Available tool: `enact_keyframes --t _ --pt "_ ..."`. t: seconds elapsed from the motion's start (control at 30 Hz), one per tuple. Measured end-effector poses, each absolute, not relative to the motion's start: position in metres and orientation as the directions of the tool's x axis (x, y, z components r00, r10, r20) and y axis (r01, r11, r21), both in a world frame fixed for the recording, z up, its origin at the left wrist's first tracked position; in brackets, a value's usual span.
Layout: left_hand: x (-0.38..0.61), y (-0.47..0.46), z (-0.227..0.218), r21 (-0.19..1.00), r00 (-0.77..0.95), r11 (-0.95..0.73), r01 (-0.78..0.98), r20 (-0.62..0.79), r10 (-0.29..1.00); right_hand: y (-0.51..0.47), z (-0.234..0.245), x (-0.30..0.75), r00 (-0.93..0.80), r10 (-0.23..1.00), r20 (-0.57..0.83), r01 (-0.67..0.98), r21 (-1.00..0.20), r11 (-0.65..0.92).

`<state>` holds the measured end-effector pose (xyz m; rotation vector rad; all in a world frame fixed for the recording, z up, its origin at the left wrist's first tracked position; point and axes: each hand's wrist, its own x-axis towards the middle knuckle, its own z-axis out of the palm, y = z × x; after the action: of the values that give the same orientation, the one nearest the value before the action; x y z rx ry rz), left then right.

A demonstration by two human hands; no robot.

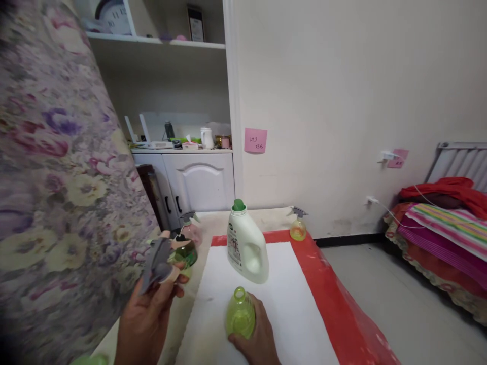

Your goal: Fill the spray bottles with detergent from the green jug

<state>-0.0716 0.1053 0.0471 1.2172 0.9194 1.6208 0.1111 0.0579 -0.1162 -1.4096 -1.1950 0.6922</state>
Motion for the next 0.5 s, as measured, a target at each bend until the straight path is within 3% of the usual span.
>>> enact_keyframes --t 0.1,0.2,0.37,0.5 --pt "-0.053 0.095 0.064 0.808 -0.144 -0.331 -0.488 0.3 0.943 0.058 -0.114 0.111 0.314 0.923 0.222 0.289 -0.948 0.13" --pt "-0.038 0.092 0.064 0.772 -0.107 -0.28 -0.57 0.268 0.958 0.058 -0.115 0.111 0.315 0.924 0.217 0.294 -0.948 0.122" --pt "-0.025 0.095 0.054 0.817 -0.073 -0.256 -0.517 0.255 0.964 0.06 -0.117 0.111 0.304 0.923 0.238 0.289 -0.946 0.149" --pt "-0.018 0.1 0.044 0.913 -0.028 -0.254 -0.318 0.258 0.966 0.062 -0.12 0.112 0.315 0.917 0.247 0.269 -0.949 0.163"
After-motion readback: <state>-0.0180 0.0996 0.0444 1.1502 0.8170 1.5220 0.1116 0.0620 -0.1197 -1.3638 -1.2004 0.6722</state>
